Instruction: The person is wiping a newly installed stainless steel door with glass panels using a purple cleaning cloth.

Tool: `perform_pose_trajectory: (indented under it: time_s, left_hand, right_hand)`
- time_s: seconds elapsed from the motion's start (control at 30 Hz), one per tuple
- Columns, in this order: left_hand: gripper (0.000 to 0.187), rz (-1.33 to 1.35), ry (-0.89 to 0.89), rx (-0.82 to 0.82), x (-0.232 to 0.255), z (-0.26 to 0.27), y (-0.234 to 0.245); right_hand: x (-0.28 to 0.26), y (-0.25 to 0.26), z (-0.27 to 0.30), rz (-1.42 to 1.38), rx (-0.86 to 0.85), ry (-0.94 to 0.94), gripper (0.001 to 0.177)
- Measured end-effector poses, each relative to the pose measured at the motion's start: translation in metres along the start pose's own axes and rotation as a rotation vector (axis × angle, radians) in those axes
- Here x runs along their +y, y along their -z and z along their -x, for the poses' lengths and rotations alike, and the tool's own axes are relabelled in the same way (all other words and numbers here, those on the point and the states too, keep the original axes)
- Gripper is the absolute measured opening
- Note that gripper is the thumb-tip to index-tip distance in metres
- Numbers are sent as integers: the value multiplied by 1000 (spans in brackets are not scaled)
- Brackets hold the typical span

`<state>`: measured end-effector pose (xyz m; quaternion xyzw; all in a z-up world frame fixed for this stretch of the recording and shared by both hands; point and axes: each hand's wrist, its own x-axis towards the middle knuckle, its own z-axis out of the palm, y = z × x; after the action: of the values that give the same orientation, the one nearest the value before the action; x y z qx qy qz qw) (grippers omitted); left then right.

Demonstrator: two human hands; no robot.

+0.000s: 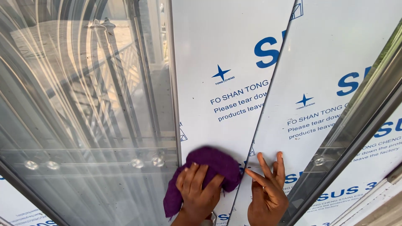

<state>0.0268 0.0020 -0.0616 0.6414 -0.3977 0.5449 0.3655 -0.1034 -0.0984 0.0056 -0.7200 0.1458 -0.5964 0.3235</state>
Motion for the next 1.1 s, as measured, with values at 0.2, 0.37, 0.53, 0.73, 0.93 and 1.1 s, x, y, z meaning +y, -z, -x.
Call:
perform_pose_trajectory:
  time_s: [0.2, 0.37, 0.53, 0.73, 0.93, 1.1]
  left_hand:
    - [22, 42, 3, -70, -4, 52, -3]
    - [26, 91, 37, 2, 12, -120, 18]
    - [33, 91, 79, 170, 46, -263, 20]
    - [25, 68, -83, 68, 63, -207, -10]
    - [26, 85, -81, -133, 54, -47, -13]
    - [20, 64, -142, -158, 22, 47, -17]
  right_hand:
    - [1, 1, 0, 11, 0, 5, 32]
    - [-2, -2, -1, 16, 6, -14, 31]
    - [13, -1, 1, 52, -11, -21, 30]
    - [6, 2, -3, -179, 116, -137, 27]
    - [30, 16, -13, -572, 422, -224, 29]
    - [22, 23, -15, -378, 389, -246, 26]
